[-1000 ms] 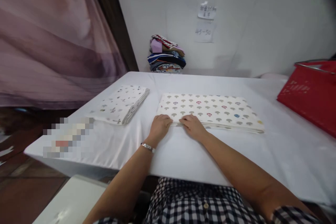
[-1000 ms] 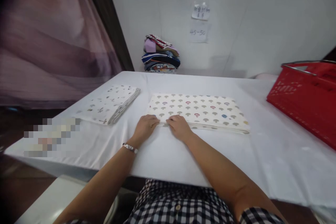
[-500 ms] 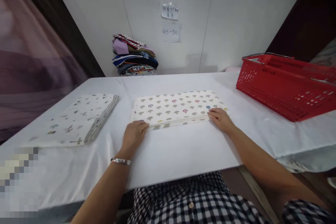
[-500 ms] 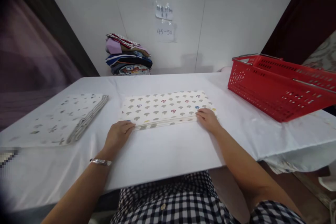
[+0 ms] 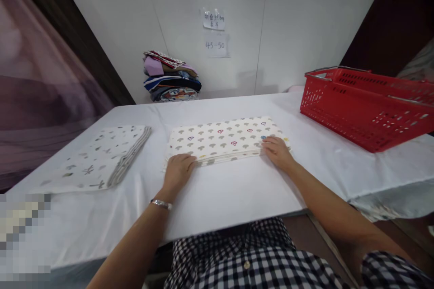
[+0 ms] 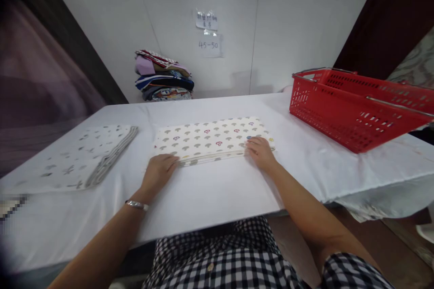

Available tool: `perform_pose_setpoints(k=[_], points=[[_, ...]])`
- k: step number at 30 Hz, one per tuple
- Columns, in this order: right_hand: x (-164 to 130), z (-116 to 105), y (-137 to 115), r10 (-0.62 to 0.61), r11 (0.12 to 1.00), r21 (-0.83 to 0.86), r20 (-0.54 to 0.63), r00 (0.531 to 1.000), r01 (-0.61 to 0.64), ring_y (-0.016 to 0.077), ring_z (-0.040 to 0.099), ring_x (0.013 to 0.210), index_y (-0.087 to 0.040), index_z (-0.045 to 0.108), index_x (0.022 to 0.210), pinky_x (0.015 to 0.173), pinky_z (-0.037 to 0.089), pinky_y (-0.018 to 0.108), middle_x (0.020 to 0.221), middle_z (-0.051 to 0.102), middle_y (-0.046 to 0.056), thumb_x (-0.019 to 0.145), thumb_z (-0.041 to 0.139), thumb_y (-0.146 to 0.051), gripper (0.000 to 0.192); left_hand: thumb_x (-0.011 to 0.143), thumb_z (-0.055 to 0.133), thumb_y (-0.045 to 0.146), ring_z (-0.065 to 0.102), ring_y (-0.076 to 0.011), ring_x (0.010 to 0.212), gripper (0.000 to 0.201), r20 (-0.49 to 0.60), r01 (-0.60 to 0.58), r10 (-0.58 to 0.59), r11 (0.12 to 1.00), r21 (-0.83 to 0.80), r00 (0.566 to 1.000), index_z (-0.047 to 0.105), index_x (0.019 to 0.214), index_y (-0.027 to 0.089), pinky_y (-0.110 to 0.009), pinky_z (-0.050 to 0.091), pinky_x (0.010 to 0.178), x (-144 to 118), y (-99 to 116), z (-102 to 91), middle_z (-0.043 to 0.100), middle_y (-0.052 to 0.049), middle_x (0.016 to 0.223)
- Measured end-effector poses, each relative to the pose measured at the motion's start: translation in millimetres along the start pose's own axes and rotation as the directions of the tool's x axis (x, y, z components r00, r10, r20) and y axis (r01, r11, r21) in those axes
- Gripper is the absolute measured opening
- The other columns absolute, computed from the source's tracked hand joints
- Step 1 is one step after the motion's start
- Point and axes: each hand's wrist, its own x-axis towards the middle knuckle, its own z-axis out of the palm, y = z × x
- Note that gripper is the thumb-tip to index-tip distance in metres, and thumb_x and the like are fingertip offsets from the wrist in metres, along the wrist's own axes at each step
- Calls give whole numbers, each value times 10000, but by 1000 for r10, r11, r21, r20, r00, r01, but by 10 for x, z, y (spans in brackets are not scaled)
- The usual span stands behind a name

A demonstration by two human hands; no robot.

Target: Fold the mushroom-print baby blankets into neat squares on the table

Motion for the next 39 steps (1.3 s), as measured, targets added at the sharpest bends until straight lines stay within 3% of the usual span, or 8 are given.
perform_pose_setpoints(k=[5,8,12,23,31,39], points=[[362,326,-473,-127,986,133,252,959,95,217,569,981,-235,697,955,899,416,422,1014,672,53,885,497,-231,212,891,484,267,569,-208,882,211,90,-77,83,995,-63,992,680,933,204,-361,431,804,309,338,172,662,-62,930],[495,488,-634,-137,983,158,331,934,89,213,568,944,-214,703,940,866,432,393,987,673,61,881,510,-203,203,893,493,254,551,-192,856,193,99,-113,122,990,-90,988,676,901,193,-338,431,785,451,504,268,651,-58,902],[504,573,-677,-140,983,163,331,933,90,215,552,931,-200,697,966,825,445,380,1001,651,83,873,522,-175,200,896,496,253,537,-188,841,179,82,-143,149,987,-79,985,656,945,190,-338,425,771,520,596,341,636,-58,893],[465,520,-668,-152,977,190,318,936,94,228,535,960,-218,638,1069,832,439,410,1057,623,81,904,497,-224,217,932,392,232,521,-188,831,208,92,-162,166,986,-46,982,590,901,177,-332,411,755,523,599,349,587,-59,875],[425,509,-662,-112,984,166,306,946,63,213,538,884,-194,663,947,787,434,381,954,635,76,898,453,-136,223,933,387,223,512,-187,808,214,112,-204,204,979,-16,973,585,871,172,-329,406,745,494,595,338,578,-55,847],[402,477,-649,-126,981,181,354,927,65,215,543,885,-229,679,990,762,445,380,944,638,71,912,457,-175,242,938,378,227,515,-179,787,253,119,-200,209,976,-84,971,617,862,190,-325,406,715,467,586,340,587,-50,820]])
